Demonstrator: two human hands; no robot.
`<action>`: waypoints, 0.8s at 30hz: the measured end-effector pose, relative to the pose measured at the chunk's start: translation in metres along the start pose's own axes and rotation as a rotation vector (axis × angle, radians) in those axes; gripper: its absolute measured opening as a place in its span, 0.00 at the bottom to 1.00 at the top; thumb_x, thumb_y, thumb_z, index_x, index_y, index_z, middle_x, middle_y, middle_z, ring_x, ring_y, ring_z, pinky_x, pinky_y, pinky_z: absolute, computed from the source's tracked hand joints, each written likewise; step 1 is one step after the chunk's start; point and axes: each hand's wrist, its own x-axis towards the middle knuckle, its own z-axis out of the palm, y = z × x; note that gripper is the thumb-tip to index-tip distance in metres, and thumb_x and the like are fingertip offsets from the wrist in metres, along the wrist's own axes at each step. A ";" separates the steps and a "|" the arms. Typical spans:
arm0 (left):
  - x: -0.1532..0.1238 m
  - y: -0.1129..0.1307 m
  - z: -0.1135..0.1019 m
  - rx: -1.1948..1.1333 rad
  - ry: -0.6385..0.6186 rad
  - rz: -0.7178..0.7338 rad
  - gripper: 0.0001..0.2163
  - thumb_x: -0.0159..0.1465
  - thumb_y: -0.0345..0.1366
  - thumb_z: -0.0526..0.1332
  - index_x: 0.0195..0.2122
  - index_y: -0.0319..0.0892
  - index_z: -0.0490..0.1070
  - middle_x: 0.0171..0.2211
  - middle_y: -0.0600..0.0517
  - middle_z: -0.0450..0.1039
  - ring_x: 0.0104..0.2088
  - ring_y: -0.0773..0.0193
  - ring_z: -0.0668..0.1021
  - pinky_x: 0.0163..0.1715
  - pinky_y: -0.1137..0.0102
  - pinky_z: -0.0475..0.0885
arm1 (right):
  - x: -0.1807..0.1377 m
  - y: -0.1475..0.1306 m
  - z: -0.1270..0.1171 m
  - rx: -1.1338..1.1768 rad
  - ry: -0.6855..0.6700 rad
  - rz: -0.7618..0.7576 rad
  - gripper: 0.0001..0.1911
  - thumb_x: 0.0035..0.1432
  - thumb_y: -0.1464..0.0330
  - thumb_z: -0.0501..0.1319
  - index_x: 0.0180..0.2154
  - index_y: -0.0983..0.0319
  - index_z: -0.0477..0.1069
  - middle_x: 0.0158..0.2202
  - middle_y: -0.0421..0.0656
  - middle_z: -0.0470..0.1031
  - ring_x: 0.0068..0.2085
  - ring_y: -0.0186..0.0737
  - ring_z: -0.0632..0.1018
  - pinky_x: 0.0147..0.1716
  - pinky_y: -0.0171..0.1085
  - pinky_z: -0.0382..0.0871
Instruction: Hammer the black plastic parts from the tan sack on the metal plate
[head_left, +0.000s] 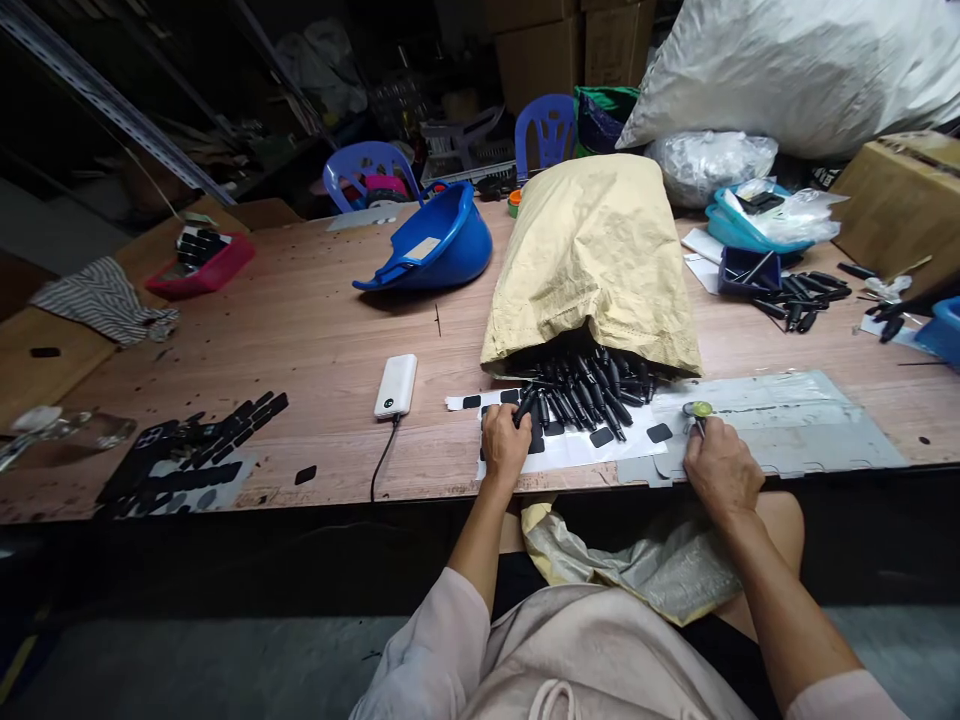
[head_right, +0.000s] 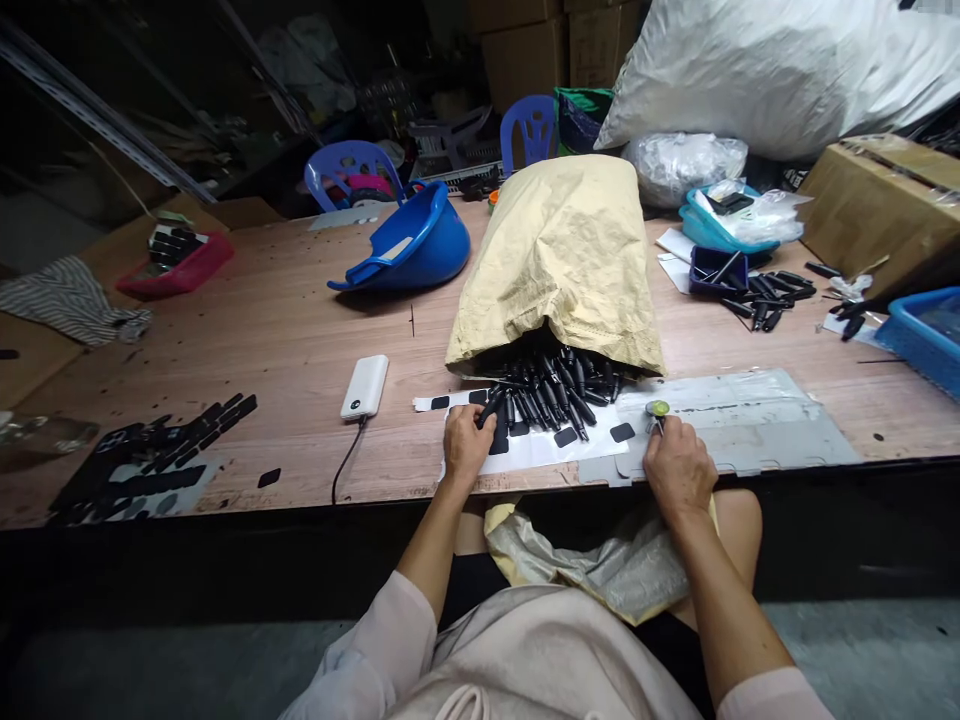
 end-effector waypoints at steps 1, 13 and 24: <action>-0.007 -0.001 -0.004 -0.005 0.047 0.018 0.01 0.67 0.32 0.67 0.39 0.45 0.78 0.40 0.47 0.77 0.45 0.50 0.78 0.49 0.58 0.74 | 0.000 0.000 0.000 0.010 0.006 0.002 0.13 0.75 0.64 0.54 0.48 0.65 0.73 0.38 0.47 0.72 0.33 0.38 0.65 0.33 0.40 0.43; -0.049 0.033 0.030 -0.200 -0.428 0.522 0.08 0.65 0.35 0.75 0.45 0.47 0.82 0.41 0.51 0.79 0.45 0.55 0.76 0.49 0.61 0.69 | -0.001 0.032 0.007 0.473 -0.012 0.085 0.16 0.61 0.59 0.62 0.47 0.60 0.78 0.40 0.47 0.79 0.40 0.45 0.75 0.40 0.40 0.64; -0.047 0.033 0.029 -0.239 -0.433 0.483 0.09 0.63 0.34 0.76 0.44 0.47 0.83 0.40 0.51 0.80 0.44 0.55 0.77 0.49 0.61 0.70 | -0.047 0.003 -0.038 1.310 -0.397 0.250 0.31 0.62 0.40 0.64 0.47 0.60 0.80 0.29 0.39 0.71 0.28 0.35 0.68 0.26 0.36 0.65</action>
